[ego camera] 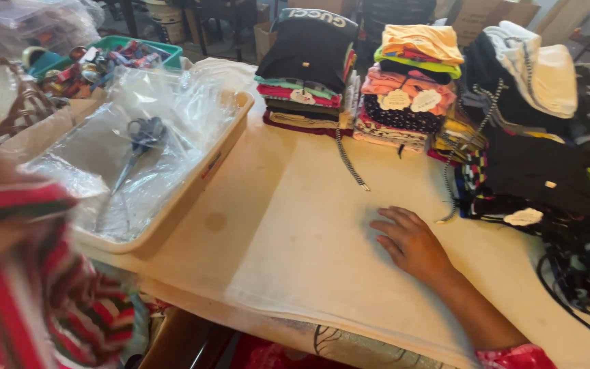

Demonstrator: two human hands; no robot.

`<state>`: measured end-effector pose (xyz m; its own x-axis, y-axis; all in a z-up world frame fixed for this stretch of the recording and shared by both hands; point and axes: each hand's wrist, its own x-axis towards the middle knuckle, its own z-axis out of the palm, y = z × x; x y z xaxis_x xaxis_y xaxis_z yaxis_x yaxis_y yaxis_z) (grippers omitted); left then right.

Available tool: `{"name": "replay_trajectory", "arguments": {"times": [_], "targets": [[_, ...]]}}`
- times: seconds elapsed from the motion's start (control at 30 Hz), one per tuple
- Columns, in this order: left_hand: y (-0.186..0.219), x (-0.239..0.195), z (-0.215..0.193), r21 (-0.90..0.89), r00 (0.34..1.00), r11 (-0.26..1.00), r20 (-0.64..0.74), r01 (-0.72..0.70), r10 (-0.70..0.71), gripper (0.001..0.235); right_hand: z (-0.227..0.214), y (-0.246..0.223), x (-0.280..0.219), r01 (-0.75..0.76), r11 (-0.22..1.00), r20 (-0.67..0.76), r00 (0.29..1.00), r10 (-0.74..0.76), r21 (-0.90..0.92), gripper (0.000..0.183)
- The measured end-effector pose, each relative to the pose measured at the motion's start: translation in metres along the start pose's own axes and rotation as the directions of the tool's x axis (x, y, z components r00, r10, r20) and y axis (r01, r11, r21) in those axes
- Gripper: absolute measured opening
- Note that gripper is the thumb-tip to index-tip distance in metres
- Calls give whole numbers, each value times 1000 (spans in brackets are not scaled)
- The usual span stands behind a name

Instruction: The person folds a red, green, and white striped garment on a table, then places it on a stack. They then fold a pink and white striped top and place it on the same stack.

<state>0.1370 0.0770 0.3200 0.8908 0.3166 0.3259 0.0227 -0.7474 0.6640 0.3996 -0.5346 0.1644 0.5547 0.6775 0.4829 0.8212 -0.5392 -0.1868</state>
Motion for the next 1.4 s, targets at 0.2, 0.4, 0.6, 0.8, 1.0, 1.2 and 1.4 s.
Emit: {"name": "replay_trajectory", "arguments": {"times": [0.2, 0.4, 0.6, 0.8, 1.0, 1.2, 1.4], "targets": [[311, 26, 108, 206, 699, 670, 155, -714, 698, 29, -35, -25, 12, 11, 826, -32, 999, 8, 564, 49], [394, 64, 181, 169, 566, 540, 235, -825, 790, 28, -50, -43, 16, 68, 143, -57, 995, -79, 987, 84], [406, 88, 212, 113, 506, 494, 148, -862, 850, 30, -37, -29, 28, 94, 202, -102, 994, 30, 975, 88], [408, 99, 242, 242, 617, 568, 291, -787, 731, 33, -47, -29, 54, 180, -53, -179, 984, 25, 982, 76], [401, 111, 257, 276, 644, 590, 450, -759, 618, 40, -67, -11, 60, 181, -350, -164, 983, 78, 919, 61], [382, 137, 239, 314, 630, 555, 516, -770, 581, 66, -88, -1, 42, -79, -64, 80, 997, 22, 995, 80], [375, 142, 221, 505, 636, 422, 393, -753, 664, 64, -82, 47, 24, -331, 235, 305, 942, 139, 914, 63]]}}
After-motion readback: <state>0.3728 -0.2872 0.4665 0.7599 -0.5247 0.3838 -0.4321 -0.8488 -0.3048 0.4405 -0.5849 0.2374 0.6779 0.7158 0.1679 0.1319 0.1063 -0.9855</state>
